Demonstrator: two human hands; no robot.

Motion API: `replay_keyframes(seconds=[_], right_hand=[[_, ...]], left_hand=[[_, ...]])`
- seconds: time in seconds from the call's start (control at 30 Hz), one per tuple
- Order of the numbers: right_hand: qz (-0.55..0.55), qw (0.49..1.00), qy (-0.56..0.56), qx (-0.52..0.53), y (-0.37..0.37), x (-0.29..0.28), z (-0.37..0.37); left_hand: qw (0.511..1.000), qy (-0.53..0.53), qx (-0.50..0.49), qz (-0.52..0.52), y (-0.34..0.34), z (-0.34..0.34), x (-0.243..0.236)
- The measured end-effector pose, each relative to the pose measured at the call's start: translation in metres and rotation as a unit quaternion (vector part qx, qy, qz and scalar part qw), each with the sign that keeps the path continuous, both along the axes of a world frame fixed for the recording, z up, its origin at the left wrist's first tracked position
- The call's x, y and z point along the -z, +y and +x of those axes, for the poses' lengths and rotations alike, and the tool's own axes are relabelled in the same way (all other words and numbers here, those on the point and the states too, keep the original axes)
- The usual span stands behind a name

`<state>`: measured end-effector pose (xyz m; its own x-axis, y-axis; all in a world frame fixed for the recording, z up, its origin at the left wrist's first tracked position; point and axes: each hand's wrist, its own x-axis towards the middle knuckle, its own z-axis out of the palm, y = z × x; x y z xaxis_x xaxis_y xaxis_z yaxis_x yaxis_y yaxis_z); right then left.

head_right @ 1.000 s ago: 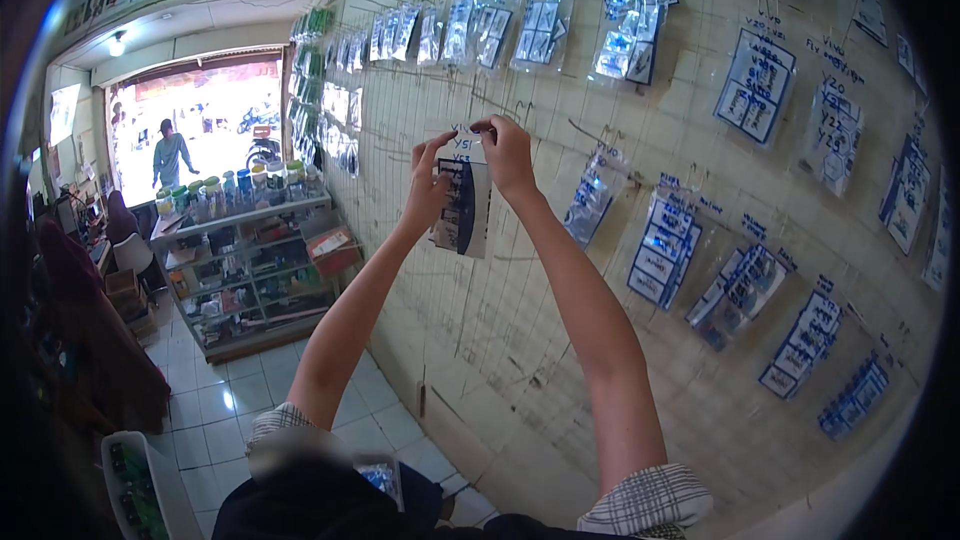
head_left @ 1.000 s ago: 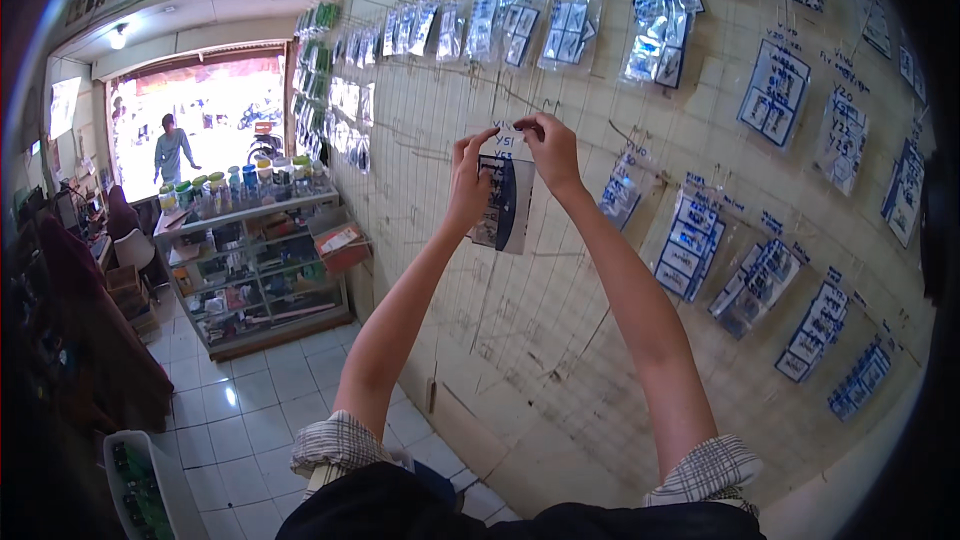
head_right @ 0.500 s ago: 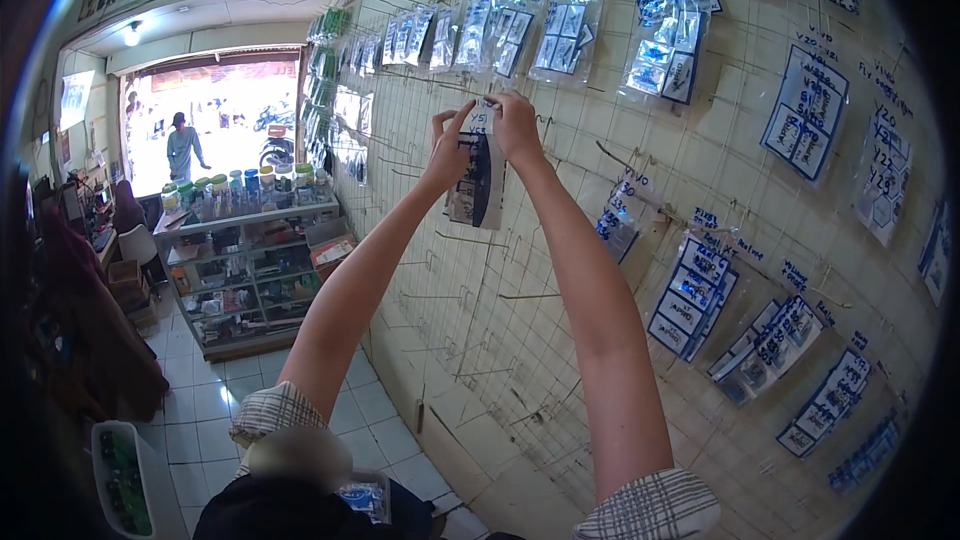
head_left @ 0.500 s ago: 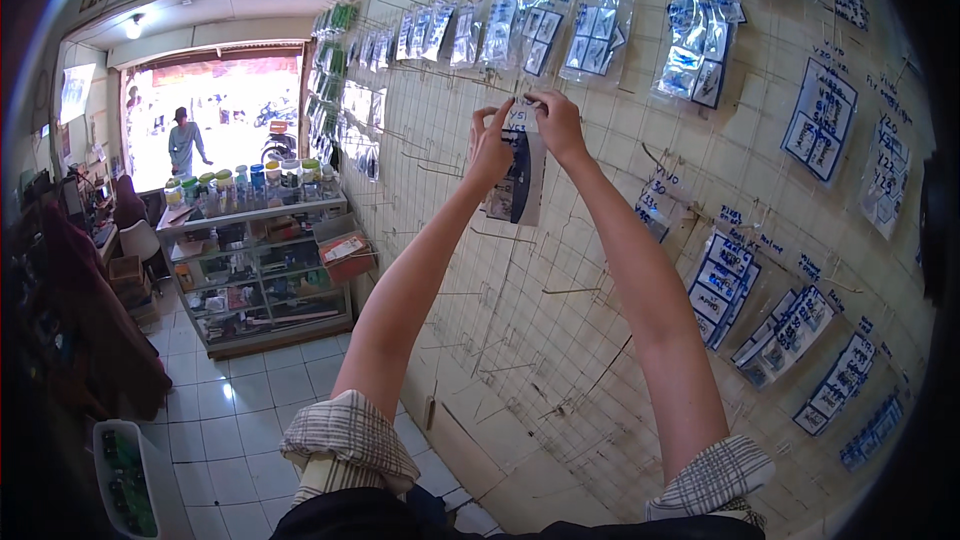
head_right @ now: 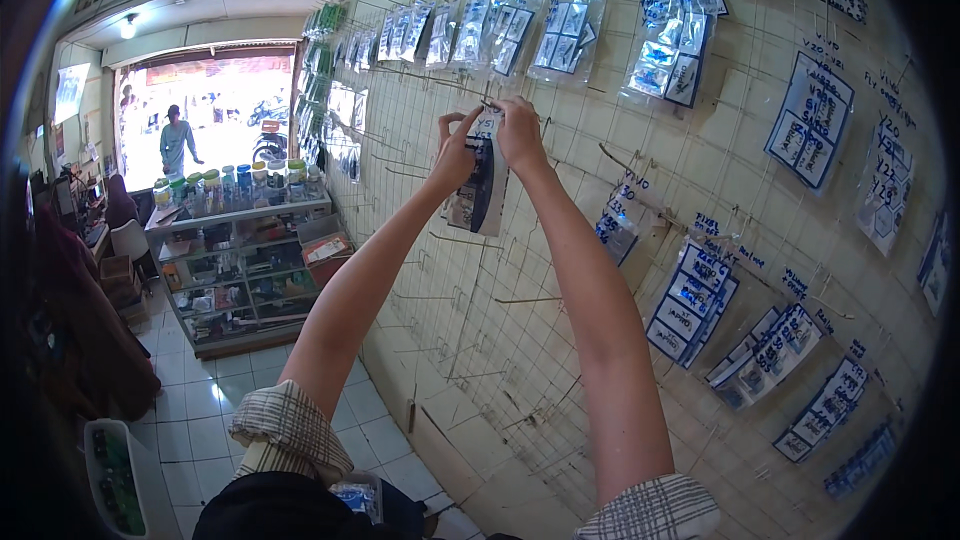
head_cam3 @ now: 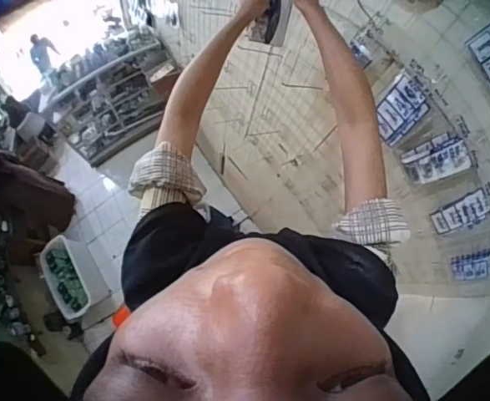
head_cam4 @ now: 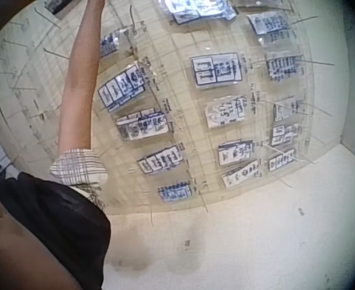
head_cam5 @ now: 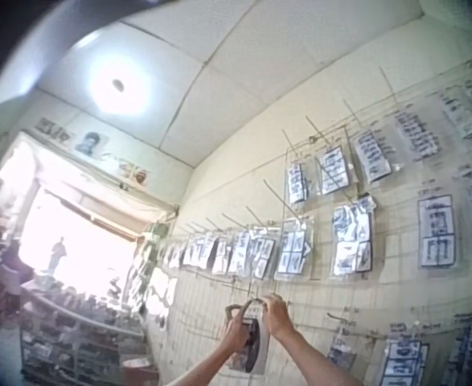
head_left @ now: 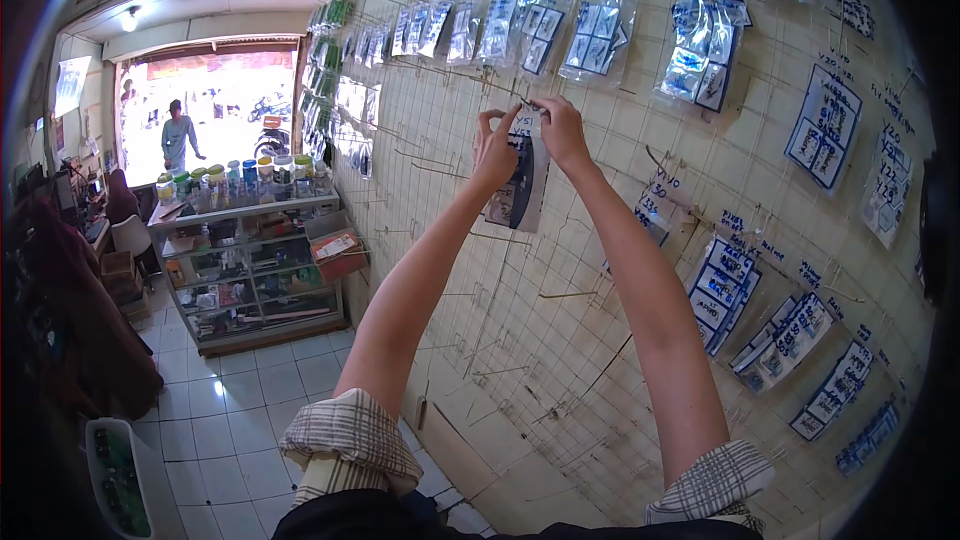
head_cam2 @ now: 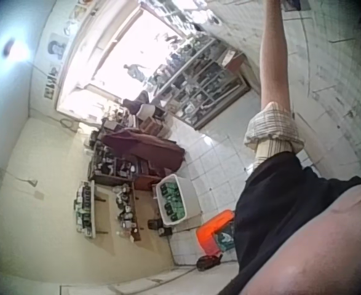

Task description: The person takes plastic-wrapped mobile screen protectors from a clear container and hangs them one by one onto wire hooks on a display wall.

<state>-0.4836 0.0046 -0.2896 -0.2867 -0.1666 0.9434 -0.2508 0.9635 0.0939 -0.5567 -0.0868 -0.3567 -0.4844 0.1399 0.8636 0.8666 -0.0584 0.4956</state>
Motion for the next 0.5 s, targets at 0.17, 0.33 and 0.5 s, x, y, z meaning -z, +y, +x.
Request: replay_keyframes(seconds=[0.17, 0.33, 0.5], right_hand=[[0.066, 0.988, -0.053, 0.133, 0.035, 0.023, 0.002], [0.102, 0.952, -0.111, 0.267, 0.04, 0.036, 0.014], [0.093, 0.925, -0.141, 0.342, 0.055, 0.051, 0.016]], left_hand=[[0.986, -0.058, -0.051, -0.148, 0.024, 0.012, 0.005], [0.97, -0.054, -0.078, -0.223, 0.052, 0.002, 0.013], [0.954, -0.091, -0.019, -0.284, 0.076, 0.006, 0.026]])
